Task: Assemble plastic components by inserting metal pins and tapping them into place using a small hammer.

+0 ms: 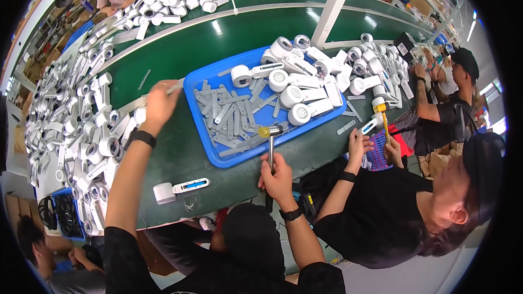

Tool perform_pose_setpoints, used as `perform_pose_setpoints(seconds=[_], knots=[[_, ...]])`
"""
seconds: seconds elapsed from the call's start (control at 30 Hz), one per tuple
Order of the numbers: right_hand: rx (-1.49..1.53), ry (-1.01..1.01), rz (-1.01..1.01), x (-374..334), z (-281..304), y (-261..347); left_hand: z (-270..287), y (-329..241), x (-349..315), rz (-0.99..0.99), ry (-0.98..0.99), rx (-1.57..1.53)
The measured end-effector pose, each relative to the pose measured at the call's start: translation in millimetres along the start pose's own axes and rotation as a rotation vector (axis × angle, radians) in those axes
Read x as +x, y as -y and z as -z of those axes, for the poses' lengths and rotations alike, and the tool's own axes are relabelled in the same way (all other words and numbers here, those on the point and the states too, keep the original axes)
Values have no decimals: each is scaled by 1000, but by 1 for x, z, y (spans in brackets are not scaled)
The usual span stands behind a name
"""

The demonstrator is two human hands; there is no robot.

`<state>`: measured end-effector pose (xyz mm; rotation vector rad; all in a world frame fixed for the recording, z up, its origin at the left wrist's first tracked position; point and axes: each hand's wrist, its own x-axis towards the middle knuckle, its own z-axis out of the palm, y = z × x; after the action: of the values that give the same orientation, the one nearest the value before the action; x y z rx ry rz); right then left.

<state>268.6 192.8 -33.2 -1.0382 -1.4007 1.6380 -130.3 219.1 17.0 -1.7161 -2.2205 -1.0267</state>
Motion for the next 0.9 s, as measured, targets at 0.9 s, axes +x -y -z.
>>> perform_pose_setpoints(seconds=[0.9], knots=[[118, -16, 75, 3, -4, -6, -3, -129, -32, 285, 249, -290]])
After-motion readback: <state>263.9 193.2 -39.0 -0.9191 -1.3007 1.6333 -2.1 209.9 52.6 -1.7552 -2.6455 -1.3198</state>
